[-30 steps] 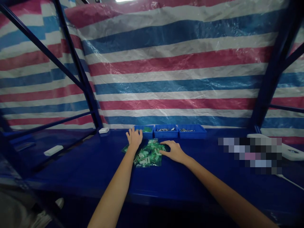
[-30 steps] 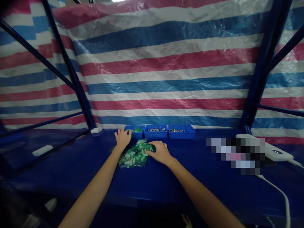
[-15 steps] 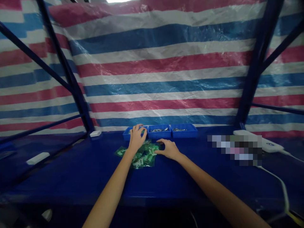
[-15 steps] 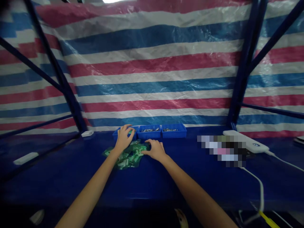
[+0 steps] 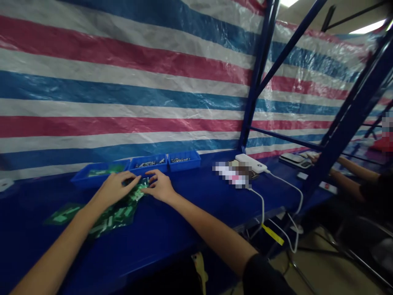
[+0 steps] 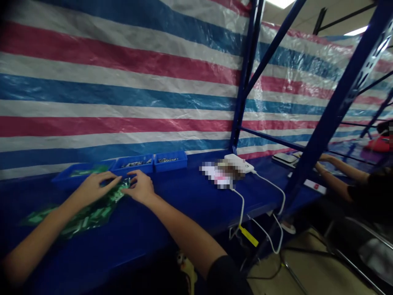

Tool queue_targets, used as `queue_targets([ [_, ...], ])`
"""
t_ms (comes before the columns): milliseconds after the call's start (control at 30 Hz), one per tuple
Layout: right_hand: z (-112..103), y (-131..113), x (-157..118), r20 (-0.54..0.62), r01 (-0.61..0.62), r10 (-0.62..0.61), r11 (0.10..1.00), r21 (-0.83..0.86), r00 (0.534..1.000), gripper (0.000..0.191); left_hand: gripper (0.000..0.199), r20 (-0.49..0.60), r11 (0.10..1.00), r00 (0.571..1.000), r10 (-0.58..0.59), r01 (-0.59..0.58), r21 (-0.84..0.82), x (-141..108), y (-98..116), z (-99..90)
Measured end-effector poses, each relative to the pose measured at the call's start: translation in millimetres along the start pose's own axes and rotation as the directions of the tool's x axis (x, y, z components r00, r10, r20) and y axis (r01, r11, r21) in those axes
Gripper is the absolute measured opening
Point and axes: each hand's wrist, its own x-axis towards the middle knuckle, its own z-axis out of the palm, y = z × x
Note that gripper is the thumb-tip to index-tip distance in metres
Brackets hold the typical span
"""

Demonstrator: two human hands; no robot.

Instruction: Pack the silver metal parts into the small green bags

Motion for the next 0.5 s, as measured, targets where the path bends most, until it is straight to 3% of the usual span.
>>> queue_targets([
  [167, 0.7, -2.0, 2.9, -0.005, -0.051, 0.051, 0.998, -0.025, 0.999, 0.048, 0.04, 0.06, 0.991, 0.99, -0.131, 0.132, -0.015, 1.2, -4.0, 10.6],
  [500, -5.8, -16.1, -5.5, -0.004, 0.029, -0.031, 0.96, -0.278, 1.0, 0.029, 0.042, -0.042, 0.962, 0.963, -0.265, 0.261, -0.075, -1.2, -7.5, 17.4],
])
